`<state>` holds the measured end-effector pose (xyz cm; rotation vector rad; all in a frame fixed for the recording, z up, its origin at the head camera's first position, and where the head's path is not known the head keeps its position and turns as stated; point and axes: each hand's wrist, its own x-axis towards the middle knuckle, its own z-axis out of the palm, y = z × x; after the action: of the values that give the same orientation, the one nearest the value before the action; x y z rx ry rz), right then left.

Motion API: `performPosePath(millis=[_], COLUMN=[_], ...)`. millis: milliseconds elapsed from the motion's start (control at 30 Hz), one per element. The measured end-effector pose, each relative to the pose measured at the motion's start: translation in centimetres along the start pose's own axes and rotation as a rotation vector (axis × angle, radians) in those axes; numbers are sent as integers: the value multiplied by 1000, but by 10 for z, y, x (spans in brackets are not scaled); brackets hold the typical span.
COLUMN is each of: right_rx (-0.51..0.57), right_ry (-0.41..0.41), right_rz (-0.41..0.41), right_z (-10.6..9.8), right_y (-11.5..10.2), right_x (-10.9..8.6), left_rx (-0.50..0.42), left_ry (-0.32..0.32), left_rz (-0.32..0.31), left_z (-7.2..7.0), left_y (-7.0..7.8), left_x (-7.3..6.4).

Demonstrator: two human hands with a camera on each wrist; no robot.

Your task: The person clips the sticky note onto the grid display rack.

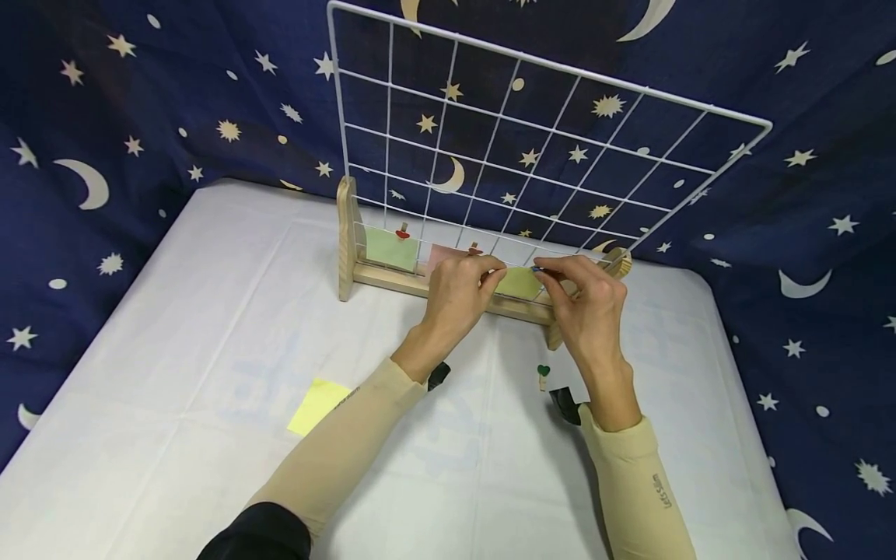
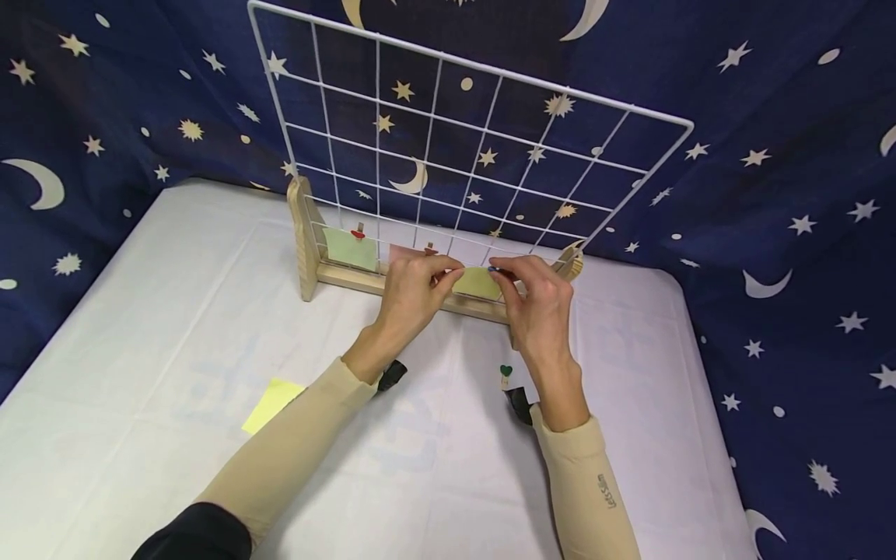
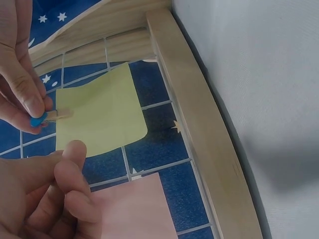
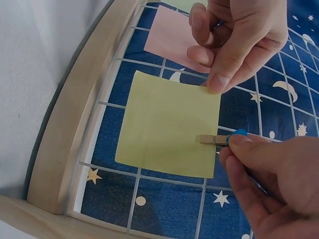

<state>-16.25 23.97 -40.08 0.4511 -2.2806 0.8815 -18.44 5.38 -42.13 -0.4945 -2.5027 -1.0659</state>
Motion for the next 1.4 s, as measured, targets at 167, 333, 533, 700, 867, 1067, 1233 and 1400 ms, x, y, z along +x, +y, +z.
performPosePath(millis=[167, 333, 533, 700, 867, 1067, 1233, 1400], right_rx=[-2, -17, -39, -52, -59, -38, -34, -36], right_ry=[-5, -25, -34, -31, 14, 75, 102, 124], right_rz=[7, 15, -3, -21, -36, -25, -14, -3], right_z=[-1, -1, -3, -4, -8, -14, -18, -22], right_y=[-1, 0, 1, 1, 0, -4, -7, -6], right_x=[-1, -2, -3, -3, -5, -7, -10, -17], left_rx=[-2, -17, -39, -64, -106, -132, -139, -158], left_ry=[4, 34, 57, 81, 134, 131, 122, 112], left_rz=[-5, -12, -21, -24, -24, -39, -39, -35], left_z=[-1, -5, -12, -19, -26, -33, -45, -58], left_y=[1, 1, 0, -2, -6, -9, -12, -15], left_x=[-1, -1, -2, -5, -7, -9, -10, -13])
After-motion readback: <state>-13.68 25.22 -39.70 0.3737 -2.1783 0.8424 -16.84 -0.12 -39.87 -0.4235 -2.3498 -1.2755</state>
